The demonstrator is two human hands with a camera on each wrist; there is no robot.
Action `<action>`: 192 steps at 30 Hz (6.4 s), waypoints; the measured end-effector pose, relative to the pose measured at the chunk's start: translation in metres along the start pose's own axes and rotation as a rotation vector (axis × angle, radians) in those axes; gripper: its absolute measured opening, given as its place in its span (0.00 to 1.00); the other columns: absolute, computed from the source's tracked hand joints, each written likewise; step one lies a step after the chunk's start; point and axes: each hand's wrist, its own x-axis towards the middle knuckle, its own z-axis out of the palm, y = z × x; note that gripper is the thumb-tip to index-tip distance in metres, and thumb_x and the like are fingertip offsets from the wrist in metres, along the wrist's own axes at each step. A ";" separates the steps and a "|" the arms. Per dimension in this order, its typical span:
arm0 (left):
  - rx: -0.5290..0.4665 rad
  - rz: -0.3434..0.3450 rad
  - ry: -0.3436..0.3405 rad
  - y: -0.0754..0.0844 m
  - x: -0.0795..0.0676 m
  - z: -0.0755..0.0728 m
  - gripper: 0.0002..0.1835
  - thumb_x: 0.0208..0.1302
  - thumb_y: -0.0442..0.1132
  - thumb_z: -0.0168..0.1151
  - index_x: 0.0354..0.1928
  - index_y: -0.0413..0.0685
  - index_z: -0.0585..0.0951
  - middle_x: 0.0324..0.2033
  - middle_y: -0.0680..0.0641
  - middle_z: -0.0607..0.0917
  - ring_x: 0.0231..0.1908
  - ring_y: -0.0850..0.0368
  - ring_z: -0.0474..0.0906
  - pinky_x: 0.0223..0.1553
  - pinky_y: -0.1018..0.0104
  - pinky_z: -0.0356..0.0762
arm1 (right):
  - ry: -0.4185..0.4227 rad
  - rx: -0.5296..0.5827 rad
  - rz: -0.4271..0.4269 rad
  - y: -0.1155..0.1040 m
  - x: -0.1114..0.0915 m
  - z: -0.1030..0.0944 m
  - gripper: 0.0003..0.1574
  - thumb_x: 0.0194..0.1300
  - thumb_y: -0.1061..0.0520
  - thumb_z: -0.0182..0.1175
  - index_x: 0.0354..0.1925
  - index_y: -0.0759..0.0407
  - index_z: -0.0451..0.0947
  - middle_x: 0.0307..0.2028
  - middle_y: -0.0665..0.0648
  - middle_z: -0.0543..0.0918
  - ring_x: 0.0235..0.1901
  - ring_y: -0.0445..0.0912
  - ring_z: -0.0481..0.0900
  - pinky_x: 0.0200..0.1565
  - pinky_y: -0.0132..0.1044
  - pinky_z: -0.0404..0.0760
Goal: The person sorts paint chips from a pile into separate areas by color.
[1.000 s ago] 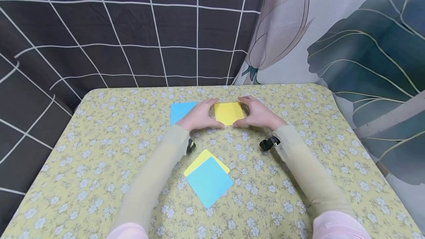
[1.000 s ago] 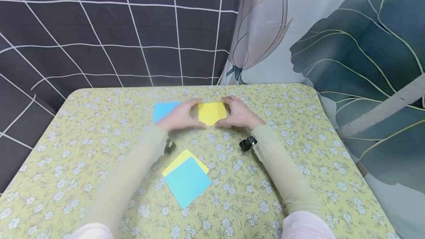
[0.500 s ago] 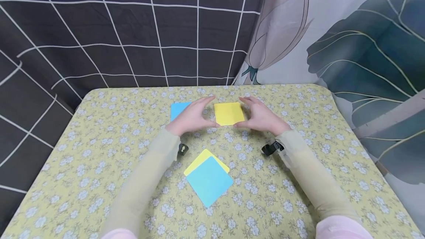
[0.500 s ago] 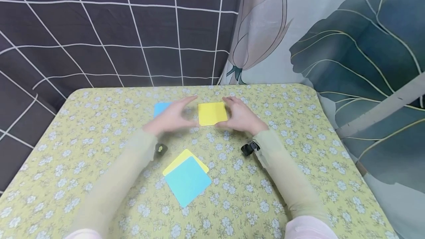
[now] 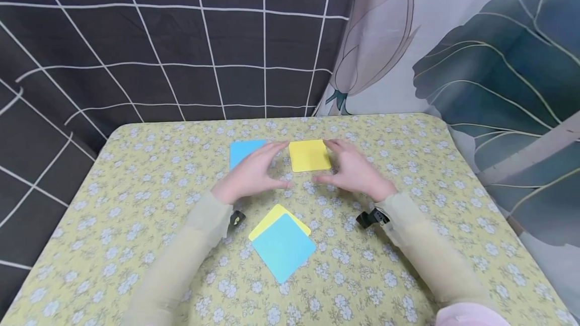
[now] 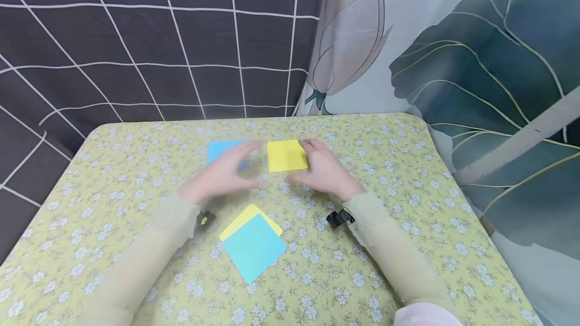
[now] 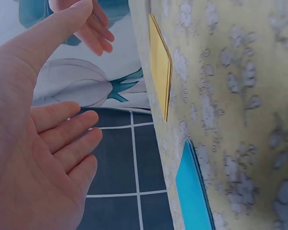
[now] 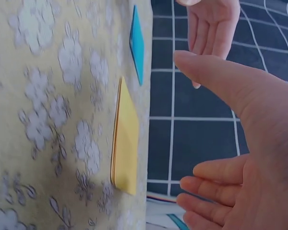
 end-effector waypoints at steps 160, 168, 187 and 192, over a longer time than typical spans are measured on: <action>0.034 -0.045 0.017 -0.014 -0.064 -0.005 0.58 0.46 0.55 0.84 0.76 0.40 0.64 0.72 0.39 0.68 0.69 0.42 0.66 0.67 0.48 0.68 | 0.000 0.066 -0.196 -0.069 0.004 0.040 0.67 0.40 0.34 0.83 0.69 0.69 0.70 0.61 0.60 0.73 0.59 0.52 0.69 0.60 0.44 0.76; 0.030 -0.092 0.035 -0.023 -0.055 -0.023 0.57 0.47 0.52 0.84 0.76 0.39 0.64 0.72 0.38 0.68 0.67 0.39 0.68 0.66 0.46 0.70 | 0.011 0.005 -0.222 -0.070 0.032 0.039 0.68 0.41 0.32 0.81 0.70 0.67 0.69 0.63 0.59 0.73 0.62 0.51 0.69 0.63 0.43 0.73; 0.070 -0.199 0.042 -0.065 -0.014 -0.066 0.57 0.49 0.47 0.83 0.76 0.33 0.61 0.72 0.32 0.65 0.69 0.34 0.63 0.67 0.41 0.66 | -0.051 0.001 -0.213 -0.077 0.121 0.033 0.66 0.46 0.35 0.80 0.73 0.66 0.66 0.67 0.61 0.70 0.66 0.53 0.67 0.68 0.43 0.68; 0.036 -0.224 0.025 -0.076 -0.010 -0.065 0.56 0.50 0.45 0.82 0.76 0.32 0.60 0.72 0.32 0.65 0.69 0.34 0.64 0.68 0.41 0.65 | -0.083 -0.032 -0.187 -0.076 0.134 0.043 0.66 0.46 0.33 0.79 0.73 0.65 0.66 0.68 0.60 0.71 0.67 0.53 0.67 0.68 0.42 0.67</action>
